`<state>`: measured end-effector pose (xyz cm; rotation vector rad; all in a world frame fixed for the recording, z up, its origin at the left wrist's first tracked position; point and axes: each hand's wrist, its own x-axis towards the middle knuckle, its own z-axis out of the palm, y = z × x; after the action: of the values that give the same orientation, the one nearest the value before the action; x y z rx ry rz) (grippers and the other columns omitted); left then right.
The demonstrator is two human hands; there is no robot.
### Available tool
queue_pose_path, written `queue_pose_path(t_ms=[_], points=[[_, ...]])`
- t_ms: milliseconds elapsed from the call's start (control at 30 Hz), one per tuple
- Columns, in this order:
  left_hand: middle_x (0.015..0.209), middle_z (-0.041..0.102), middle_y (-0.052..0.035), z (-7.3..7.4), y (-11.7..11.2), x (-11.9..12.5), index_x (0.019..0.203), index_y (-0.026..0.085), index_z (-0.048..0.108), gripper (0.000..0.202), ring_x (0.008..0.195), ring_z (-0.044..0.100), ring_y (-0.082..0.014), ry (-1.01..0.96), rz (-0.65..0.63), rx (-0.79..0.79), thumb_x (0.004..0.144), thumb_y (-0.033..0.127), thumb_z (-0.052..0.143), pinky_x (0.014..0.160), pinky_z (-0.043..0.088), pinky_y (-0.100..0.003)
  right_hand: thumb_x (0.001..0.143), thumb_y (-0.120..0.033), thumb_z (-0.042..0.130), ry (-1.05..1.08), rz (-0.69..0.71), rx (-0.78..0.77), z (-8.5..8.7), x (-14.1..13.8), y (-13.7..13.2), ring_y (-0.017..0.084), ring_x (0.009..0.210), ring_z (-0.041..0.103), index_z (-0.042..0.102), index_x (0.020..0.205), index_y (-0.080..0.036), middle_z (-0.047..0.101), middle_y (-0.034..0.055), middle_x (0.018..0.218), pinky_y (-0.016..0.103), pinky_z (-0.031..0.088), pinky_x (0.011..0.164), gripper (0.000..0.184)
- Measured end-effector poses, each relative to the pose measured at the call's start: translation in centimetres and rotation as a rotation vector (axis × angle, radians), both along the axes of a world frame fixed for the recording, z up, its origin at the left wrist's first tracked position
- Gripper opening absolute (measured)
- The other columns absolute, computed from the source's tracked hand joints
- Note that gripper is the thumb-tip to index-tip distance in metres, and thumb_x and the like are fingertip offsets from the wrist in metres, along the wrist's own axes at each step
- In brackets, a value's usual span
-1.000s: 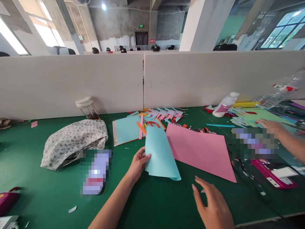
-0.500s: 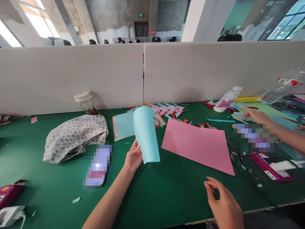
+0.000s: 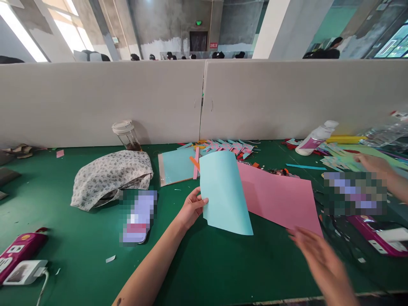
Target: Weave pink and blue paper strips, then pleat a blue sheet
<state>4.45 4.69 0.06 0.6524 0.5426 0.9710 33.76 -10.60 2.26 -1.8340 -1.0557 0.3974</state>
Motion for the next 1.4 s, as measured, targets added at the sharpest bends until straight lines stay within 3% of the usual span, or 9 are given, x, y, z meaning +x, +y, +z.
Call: queue_pose_path(t_ms=[67,167,267,333,400,633,833,1033,1400], points=[[0.08,0.067,-0.0014,0.2,-0.1,0.0,0.102,0.019,0.056,0.038,0.069,0.062,-0.0125,0.066,-0.032,0.027,0.068,0.024,0.073,0.063,0.047,-0.021,0.076,-0.065,0.046,0.588,0.288,-0.097,0.2,-4.6,3.9,0.032,0.097,0.063,0.062,0.102,-0.023,0.067,0.0146,0.104,0.047,0.052,0.08,0.052],[0.083,0.069,-0.0025,0.4,-0.2,0.2,0.098,0.018,0.056,0.038,0.07,0.064,-0.0154,0.156,-0.08,0.085,0.066,0.029,0.075,0.065,0.049,-0.025,0.078,-0.071,0.036,0.954,0.474,-0.198,1.0,-9.1,8.7,0.03,0.107,0.058,0.057,0.116,-0.026,0.064,0.0109,0.114,0.045,0.05,0.084,0.063],[0.087,0.07,-0.005,0.3,0.0,0.2,0.101,0.017,0.057,0.041,0.075,0.065,-0.0183,0.266,-0.035,0.152,0.067,0.034,0.073,0.072,0.05,-0.03,0.071,-0.067,0.052,0.847,0.477,-0.238,1.6,-10.3,12.1,0.031,0.102,0.061,0.056,0.117,-0.022,0.066,0.0114,0.111,0.044,0.052,0.08,0.065],[0.089,0.07,-0.0064,0.1,0.3,0.1,0.106,0.016,0.057,0.046,0.078,0.065,-0.0191,0.346,0.053,0.183,0.068,0.037,0.072,0.075,0.05,-0.031,0.061,-0.052,0.071,0.765,0.457,-0.223,1.6,-10.4,13.8,0.03,0.098,0.062,0.056,0.116,-0.023,0.067,0.0083,0.11,0.04,0.053,0.078,0.063],[0.089,0.07,-0.0063,-0.2,0.9,-0.1,0.108,0.016,0.057,0.049,0.078,0.065,-0.019,0.408,0.137,0.197,0.067,0.038,0.073,0.075,0.05,-0.03,0.056,-0.04,0.077,0.713,0.409,-0.214,1.3,-10.5,14.8,0.028,0.095,0.064,0.057,0.112,-0.024,0.068,0.0052,0.106,0.036,0.053,0.075,0.061],[0.073,0.069,-0.0033,-1.4,2.2,-0.6,0.107,0.014,0.061,0.05,0.063,0.063,-0.0153,0.549,0.286,0.17,0.068,0.043,0.07,0.058,0.047,-0.024,0.061,-0.041,0.073,0.59,0.246,-0.222,0.1,-11.5,15.0,0.025,0.086,0.067,0.06,0.101,-0.025,0.071,0.0022,0.095,0.029,0.053,0.062,0.045],[0.071,0.069,-0.0028,-1.3,2.2,-0.6,0.106,0.014,0.062,0.05,0.061,0.062,-0.0148,0.585,0.301,0.168,0.067,0.045,0.07,0.056,0.047,-0.023,0.058,-0.039,0.075,0.544,0.241,-0.197,0.0,-11.4,15.2,0.024,0.085,0.067,0.057,0.107,-0.027,0.071,0.0009,0.096,0.029,0.052,0.062,0.053],[0.073,0.07,-0.0036,-1.6,2.2,-0.5,0.103,0.016,0.064,0.046,0.064,0.063,-0.0161,0.614,0.315,0.182,0.069,0.047,0.067,0.057,0.048,-0.024,0.057,-0.036,0.076,0.528,0.234,-0.18,0.2,-11.5,15.3,0.026,0.081,0.068,0.059,0.101,-0.024,0.072,0.0026,0.091,0.03,0.052,0.059,0.048],[0.078,0.071,-0.004,-2.0,2.4,-0.5,0.099,0.017,0.067,0.042,0.064,0.062,-0.0148,0.616,0.32,0.205,0.07,0.048,0.066,0.055,0.046,-0.022,0.059,-0.037,0.074,0.553,0.29,-0.131,-1.4,-11.4,15.8,0.024,0.086,0.067,0.056,0.104,-0.025,0.071,0.0021,0.099,0.029,0.055,0.063,0.049]])
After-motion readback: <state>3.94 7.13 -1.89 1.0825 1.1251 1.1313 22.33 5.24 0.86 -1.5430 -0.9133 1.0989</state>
